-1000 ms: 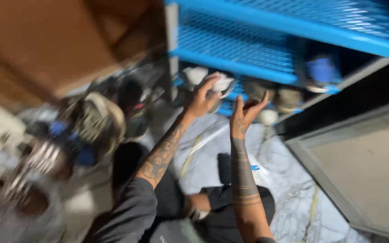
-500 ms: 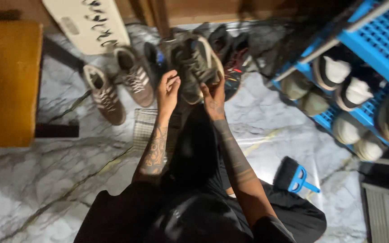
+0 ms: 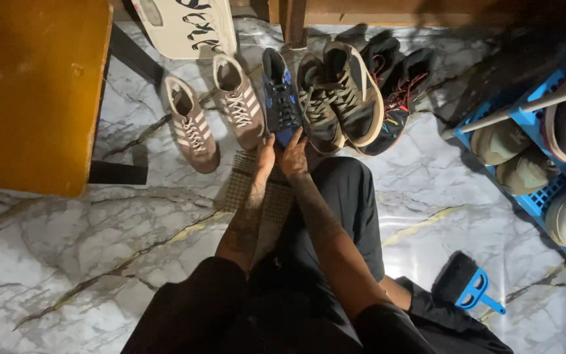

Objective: The person sits cross-legged on the floor and uses a blue brush to clean a blue and black sneaker. They scrub the upper, sides, and sole, briefly adjust the laces, and place the shoe on a blue plastic shoe rack. The person then picks up the other sneaker and continues brushing it.

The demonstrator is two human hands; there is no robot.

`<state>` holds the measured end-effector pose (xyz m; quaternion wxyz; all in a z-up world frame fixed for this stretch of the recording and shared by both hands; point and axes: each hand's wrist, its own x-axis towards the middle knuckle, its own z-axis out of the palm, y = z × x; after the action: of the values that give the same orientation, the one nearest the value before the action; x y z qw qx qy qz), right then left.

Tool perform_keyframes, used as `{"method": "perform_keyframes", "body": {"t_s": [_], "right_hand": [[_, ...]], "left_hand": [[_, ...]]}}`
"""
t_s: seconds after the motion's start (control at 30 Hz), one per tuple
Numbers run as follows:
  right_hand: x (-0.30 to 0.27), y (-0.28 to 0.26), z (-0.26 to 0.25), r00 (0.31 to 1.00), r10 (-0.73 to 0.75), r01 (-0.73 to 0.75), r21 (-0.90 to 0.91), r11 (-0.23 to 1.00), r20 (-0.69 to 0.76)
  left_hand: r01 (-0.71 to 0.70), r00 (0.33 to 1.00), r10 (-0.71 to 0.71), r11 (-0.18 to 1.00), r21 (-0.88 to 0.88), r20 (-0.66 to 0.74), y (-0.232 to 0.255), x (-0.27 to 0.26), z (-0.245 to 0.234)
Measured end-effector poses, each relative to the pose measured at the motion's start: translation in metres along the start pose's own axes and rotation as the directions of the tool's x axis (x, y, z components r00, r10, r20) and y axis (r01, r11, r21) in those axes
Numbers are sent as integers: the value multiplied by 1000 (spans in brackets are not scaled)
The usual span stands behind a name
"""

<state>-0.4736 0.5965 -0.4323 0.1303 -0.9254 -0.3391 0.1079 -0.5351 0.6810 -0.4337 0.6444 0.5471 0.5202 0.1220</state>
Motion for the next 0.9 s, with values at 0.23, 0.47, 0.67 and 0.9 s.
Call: {"method": "perform_keyframes", "body": {"t_s": [0.23, 0.47, 0.67, 0.9], "right_hand": [[5, 1, -31, 998, 69, -66, 352, 934, 3], [0, 9, -63, 987, 89, -154, 651, 743, 132], [-26, 13, -127, 983, 61, -167, 983, -82, 172], [-122, 199, -170, 953, -124, 265, 959, -98, -276]], "left_hand": [[36, 994, -24, 992, 119, -107, -28, 21, -4], [101, 994, -60, 853, -513, 96, 17, -12, 1], [-279, 958, 274, 840, -465, -82, 111, -148, -7], [-367, 767, 608, 679, -636, 205, 140, -223, 38]]}}
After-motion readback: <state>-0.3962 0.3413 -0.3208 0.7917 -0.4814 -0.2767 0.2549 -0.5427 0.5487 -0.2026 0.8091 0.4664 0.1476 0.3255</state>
